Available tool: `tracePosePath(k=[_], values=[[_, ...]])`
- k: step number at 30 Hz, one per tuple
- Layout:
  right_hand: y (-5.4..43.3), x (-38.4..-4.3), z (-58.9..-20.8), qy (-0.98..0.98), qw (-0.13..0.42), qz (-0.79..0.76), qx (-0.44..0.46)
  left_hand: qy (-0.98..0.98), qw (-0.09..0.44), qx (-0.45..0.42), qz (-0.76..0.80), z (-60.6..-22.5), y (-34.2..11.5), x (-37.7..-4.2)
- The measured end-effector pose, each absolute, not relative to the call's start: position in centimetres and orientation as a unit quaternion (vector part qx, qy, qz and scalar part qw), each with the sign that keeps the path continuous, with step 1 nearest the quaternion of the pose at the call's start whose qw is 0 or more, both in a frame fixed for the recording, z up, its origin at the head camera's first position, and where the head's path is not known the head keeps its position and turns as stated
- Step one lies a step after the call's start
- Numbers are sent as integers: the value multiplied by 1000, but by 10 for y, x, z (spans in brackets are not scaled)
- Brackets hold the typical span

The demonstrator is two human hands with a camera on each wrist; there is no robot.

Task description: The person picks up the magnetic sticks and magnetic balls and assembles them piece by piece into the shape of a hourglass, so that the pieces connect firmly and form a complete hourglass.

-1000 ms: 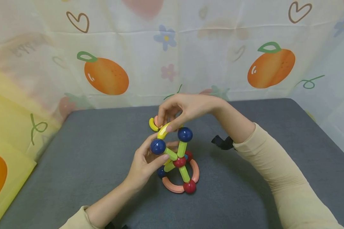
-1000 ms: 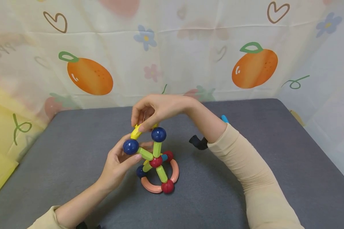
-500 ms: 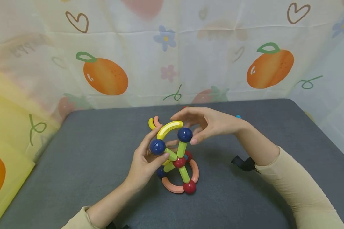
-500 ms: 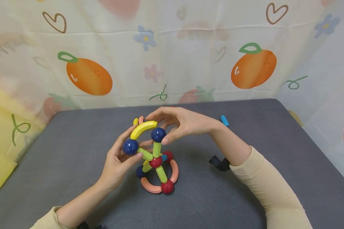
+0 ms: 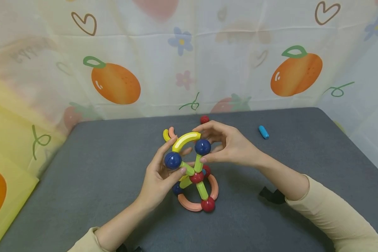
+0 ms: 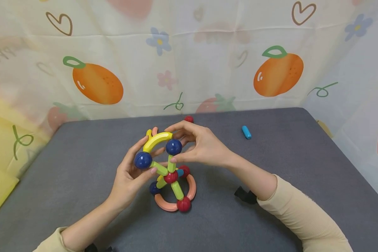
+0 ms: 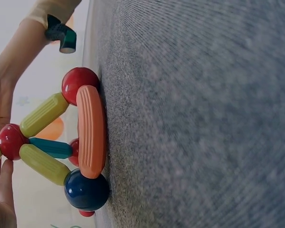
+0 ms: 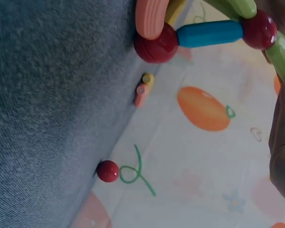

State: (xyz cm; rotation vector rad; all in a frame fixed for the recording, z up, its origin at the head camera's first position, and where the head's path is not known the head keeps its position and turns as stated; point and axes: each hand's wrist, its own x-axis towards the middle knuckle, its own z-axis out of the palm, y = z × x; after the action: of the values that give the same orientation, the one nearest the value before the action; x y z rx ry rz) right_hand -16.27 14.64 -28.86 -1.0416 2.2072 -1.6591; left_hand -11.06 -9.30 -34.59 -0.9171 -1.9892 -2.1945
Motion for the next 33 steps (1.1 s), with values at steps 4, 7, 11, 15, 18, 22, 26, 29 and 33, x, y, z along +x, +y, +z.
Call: tracePosePath(k=[4,7,11,15,18,22,26,29,33], values=[[146,-161,-291,748,77,-556,-353,-629,19,-308,-714,-346,-93,-112],[145,-160,-292,749,71,-552,-360,-638,23,-304,-708,-345,-94,-112],[145,-161,-294,751,72,-545,-367,-640,23,-299,-707,-345,-94,-112],[148,-161,-298,746,75,-542,-379,-630,21,-306,-713,-346,-94,-111],[150,-162,-300,740,75,-545,-388,-626,22,-311,-715,-347,-94,-111],[153,-162,-303,733,80,-554,-386,-622,19,-315,-717,-348,-95,-111],[154,-163,-303,731,84,-558,-384,-618,13,-314,-721,-348,-96,-110],[154,-162,-303,731,85,-558,-382,-617,8,-312,-723,-349,-95,-110],[153,-162,-301,736,88,-557,-376,-616,4,-314,-722,-351,-93,-108]])
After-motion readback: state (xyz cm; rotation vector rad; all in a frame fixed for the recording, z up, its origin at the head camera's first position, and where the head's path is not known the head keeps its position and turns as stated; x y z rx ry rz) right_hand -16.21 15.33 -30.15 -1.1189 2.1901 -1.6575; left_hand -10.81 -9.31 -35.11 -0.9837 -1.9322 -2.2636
